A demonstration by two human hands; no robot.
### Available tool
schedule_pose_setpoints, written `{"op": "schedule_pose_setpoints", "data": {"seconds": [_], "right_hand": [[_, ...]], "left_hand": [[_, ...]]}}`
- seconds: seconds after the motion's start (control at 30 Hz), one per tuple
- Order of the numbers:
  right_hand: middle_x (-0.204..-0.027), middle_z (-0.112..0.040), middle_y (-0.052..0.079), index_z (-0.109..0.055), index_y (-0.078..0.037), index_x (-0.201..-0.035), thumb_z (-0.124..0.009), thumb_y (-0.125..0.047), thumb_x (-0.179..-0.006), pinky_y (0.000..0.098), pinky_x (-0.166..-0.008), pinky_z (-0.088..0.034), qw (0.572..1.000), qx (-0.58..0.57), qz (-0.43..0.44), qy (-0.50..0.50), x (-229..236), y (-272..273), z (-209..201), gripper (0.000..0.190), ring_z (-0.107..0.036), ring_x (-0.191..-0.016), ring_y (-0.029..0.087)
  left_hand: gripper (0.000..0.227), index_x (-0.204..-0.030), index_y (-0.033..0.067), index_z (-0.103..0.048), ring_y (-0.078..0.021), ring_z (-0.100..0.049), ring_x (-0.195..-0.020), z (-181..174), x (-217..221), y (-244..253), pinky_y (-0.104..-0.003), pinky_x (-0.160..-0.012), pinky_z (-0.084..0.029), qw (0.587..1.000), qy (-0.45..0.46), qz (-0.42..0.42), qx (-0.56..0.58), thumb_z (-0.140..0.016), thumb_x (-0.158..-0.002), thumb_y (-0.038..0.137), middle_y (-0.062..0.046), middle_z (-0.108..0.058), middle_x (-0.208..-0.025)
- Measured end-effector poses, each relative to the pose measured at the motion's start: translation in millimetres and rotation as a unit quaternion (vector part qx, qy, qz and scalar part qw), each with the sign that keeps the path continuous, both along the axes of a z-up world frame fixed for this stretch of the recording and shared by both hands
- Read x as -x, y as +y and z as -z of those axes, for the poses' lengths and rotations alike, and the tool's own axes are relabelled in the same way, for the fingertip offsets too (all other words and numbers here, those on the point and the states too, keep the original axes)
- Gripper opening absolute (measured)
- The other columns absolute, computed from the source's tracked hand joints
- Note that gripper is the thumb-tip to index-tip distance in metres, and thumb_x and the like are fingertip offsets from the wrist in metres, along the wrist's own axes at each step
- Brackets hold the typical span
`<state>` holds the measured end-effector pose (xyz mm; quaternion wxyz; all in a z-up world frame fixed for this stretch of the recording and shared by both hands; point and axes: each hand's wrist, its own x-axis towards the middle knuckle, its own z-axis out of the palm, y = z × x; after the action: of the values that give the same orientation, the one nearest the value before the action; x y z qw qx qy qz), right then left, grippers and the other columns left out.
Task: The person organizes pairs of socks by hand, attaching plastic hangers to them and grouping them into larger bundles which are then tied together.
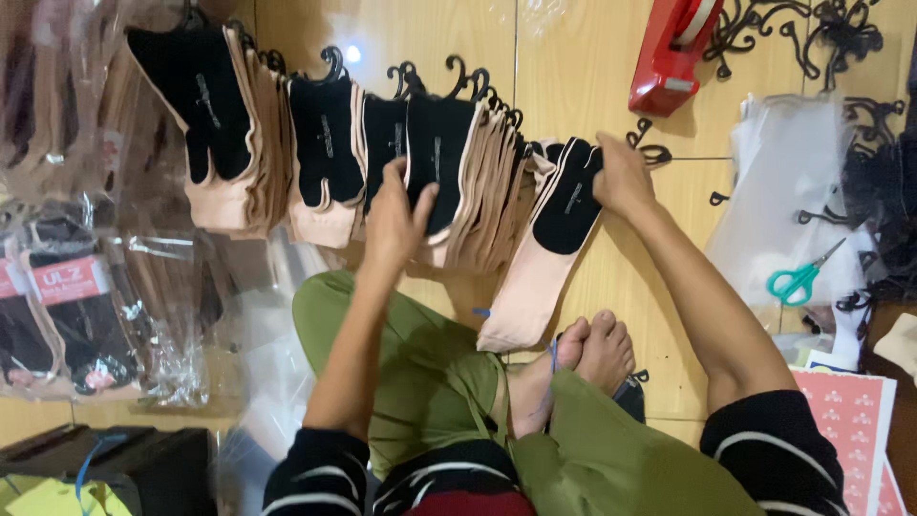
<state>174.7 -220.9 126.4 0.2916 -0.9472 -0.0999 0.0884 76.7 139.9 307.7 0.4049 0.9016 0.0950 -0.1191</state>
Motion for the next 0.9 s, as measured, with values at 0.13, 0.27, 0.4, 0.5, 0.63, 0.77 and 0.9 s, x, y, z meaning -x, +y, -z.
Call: {"op": "schedule_pose_setpoints", "data": {"seconds": [0.13, 0.27, 0.4, 0.5, 0.63, 0.77, 0.9], "right_hand": [[-0.097, -0.068, 0.017, -0.071, -0.009, -0.111, -0.067, -0.009, -0.080, 0.0481, -0.080, -0.051, 0.976, 0.156, -0.021, -0.152, 14.5, -14.6, 2.4, 0.032, -0.060, -0.089, 0.039], [-0.077, -0.062, 0.011, -0.065, -0.009, -0.086, -0.069, -0.016, -0.077, 0.0453, -0.068, -0.048, 0.964, 0.109, 0.008, -0.244, 26.5, -6.9, -49.8, 0.012, -0.060, -0.071, 0.035], [-0.078, -0.056, 0.002, -0.053, -0.017, -0.084, -0.066, -0.022, -0.086, 0.0429, -0.067, -0.040, 0.992, -0.049, 0.107, 0.053, 94.1, 25.2, -92.6, 0.014, -0.055, -0.069, 0.022], [-0.088, -0.044, -0.003, -0.039, -0.015, -0.077, -0.097, -0.002, -0.061, 0.0205, -0.061, -0.040, 0.865, -0.194, -0.134, 0.444, 133.6, 36.2, -120.6, 0.062, -0.037, -0.070, 0.009], [-0.112, -0.065, 0.005, -0.061, -0.012, -0.115, -0.062, -0.012, -0.089, 0.0276, -0.095, -0.052, 0.901, -0.278, -0.200, 0.264, 31.3, -70.4, 22.3, 0.025, -0.064, -0.101, 0.016], [-0.115, -0.060, 0.011, -0.057, -0.003, -0.123, -0.072, 0.006, -0.093, 0.0179, -0.067, -0.044, 0.928, -0.180, 0.299, -0.129, -101.7, -178.2, -62.0, 0.035, -0.055, -0.091, 0.014], [-0.114, -0.059, 0.016, -0.060, -0.005, -0.121, -0.088, -0.015, -0.096, 0.0404, -0.082, -0.048, 0.921, -0.041, 0.344, -0.179, -187.7, -241.1, -45.2, 0.039, -0.056, -0.095, 0.027]], "left_hand": [[0.070, -0.157, 0.0038, -0.033, -0.0346, -0.046, -0.144, 17.7, 28.3, -63.7, -0.050, -0.120, -0.039, 0.926, -0.346, 0.062, -0.138, -0.066, -0.095, 0.001, -0.018, -0.046, -0.155], [0.044, -0.140, 0.0062, -0.053, -0.0318, -0.057, -0.125, 29.8, 45.7, -134.1, -0.046, -0.103, -0.050, 0.934, -0.158, 0.253, 0.196, -0.029, -0.113, 0.032, -0.017, -0.059, -0.133], [0.092, -0.122, -0.0025, -0.069, -0.0235, -0.071, -0.084, 165.8, 37.2, -152.1, -0.032, -0.079, -0.054, 0.820, 0.347, -0.073, 0.450, -0.022, -0.097, 0.072, -0.017, -0.075, -0.093], [0.071, -0.137, 0.0118, -0.064, -0.0217, -0.056, -0.133, 196.7, 45.6, -141.8, -0.035, -0.116, -0.037, 0.843, 0.293, -0.195, 0.407, -0.066, -0.079, 0.051, -0.008, -0.060, -0.144], [0.023, -0.092, 0.0125, -0.067, -0.0144, -0.063, -0.077, 224.0, 81.1, -141.1, -0.030, -0.069, -0.051, 0.866, 0.311, -0.111, 0.375, -0.056, -0.073, 0.005, -0.002, -0.067, -0.085], [0.016, -0.074, 0.0191, -0.051, -0.0106, -0.049, -0.066, 255.7, 113.9, -131.4, -0.029, -0.060, -0.040, 0.853, 0.314, -0.158, 0.386, -0.055, -0.071, 0.004, 0.004, -0.051, -0.072], [0.038, -0.107, 0.0099, -0.065, -0.0170, -0.062, -0.084, 300.7, 139.1, -130.7, -0.031, -0.080, -0.051, 0.817, 0.371, -0.252, 0.361, -0.061, -0.069, 0.003, -0.005, -0.067, -0.090]]}}
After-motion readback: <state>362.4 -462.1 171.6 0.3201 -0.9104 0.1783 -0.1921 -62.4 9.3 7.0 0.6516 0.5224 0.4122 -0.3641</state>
